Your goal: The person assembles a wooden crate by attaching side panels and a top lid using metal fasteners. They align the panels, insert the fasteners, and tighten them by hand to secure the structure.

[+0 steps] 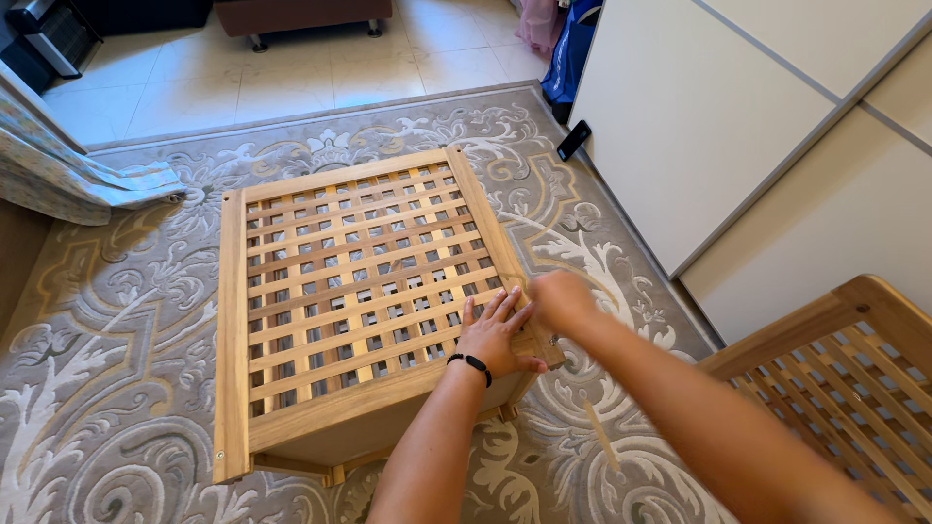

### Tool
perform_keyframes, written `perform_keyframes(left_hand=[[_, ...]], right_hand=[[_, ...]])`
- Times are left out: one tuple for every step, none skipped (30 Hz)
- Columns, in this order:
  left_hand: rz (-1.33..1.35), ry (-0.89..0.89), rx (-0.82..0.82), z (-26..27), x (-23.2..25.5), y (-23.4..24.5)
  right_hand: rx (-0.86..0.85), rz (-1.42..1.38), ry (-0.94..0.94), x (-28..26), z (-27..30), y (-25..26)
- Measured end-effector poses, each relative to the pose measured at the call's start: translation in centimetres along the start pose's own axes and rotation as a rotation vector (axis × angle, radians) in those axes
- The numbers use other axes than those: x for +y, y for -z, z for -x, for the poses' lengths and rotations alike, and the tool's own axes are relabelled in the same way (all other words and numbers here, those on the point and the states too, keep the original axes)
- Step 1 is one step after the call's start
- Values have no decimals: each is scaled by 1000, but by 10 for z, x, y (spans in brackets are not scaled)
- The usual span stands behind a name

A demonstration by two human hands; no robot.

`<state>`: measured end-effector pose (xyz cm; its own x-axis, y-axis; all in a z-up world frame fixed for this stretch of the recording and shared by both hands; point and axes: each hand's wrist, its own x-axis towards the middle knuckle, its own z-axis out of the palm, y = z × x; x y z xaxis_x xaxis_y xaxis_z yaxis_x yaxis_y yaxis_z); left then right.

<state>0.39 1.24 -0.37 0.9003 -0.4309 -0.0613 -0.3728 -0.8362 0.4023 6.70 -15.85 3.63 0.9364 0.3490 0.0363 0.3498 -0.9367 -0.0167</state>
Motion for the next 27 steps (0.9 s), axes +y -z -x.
perform_keyframes(left_hand=[[5, -6, 4, -1, -1, -2], [10, -11, 8, -1, -2, -4], [-19, -12, 31, -3, -2, -6], [-49, -13, 53, -4, -3, -7], [-76, -13, 76, -4, -2, -8], [-59, -11, 71, -5, -2, -8], [-41, -8, 63, -4, -2, -8], [-23, -5, 56, -3, -2, -8], [-20, -1, 40, -2, -1, -6], [-17, 3, 25, -1, 0, -5], [-14, 8, 11, 0, 0, -2], [-12, 5, 15, 0, 1, 0], [-11, 3, 17, 1, 2, 2], [-9, 0, 19, 2, 3, 3], [-8, 0, 21, 3, 4, 5], [-7, 0, 23, 3, 5, 6], [-6, 0, 23, 4, 5, 7], [-4, 2, 20, 4, 5, 7], [-1, 2, 18, 4, 5, 7], [2, 3, 16, 4, 5, 6], [-8, 5, 8, 3, 5, 5], [-18, 7, -1, 1, 4, 4], [-29, 11, -10, 1, 3, 3], [-35, 11, -10, 0, 1, 1], [-39, 11, -9, -1, 1, -1], [-44, 10, -9, -2, 0, -3], [-60, -4, 40, -3, 0, -5]], right_hand=[[30, -57, 128, -12, 4, -2], [61, -114, 255, -24, 11, -2], [-44, -60, 337, -31, 23, -1], [-149, -6, 418, -37, 40, 2], [-130, -81, 406, -36, 56, 6], [-111, -156, 393, -31, 72, 12], [-101, -238, 339, -24, 84, 16], [-92, -320, 285, -15, 96, 19], [-80, -403, 231, -5, 105, 19], [-89, -491, 134, 5, 110, 19], [-97, -578, 36, 17, 112, 16], [-170, -645, -95, 31, 110, 14], [-244, -710, -228, 46, 104, 13], [-318, -774, -363, 60, 97, 11], [-308, -838, -353, 71, 87, 9], [-297, -903, -342, 80, 75, 8], [-287, -968, -333, 86, 65, 8], [-258, -918, -358, 84, 52, 6], [-228, -867, -384, 75, 38, 3], [-200, -810, -407, 62, 26, 0], [-171, -752, -428, 44, 16, -1], [-67, -668, -242, 27, 13, -2], [35, -582, -58, 10, 15, -1], [2, -501, -10, -5, 19, 1], [-31, -418, 38, -18, 28, 4], [-63, -335, 85, -26, 38, 8], [-126, -295, 123, -28, 50, 15]])
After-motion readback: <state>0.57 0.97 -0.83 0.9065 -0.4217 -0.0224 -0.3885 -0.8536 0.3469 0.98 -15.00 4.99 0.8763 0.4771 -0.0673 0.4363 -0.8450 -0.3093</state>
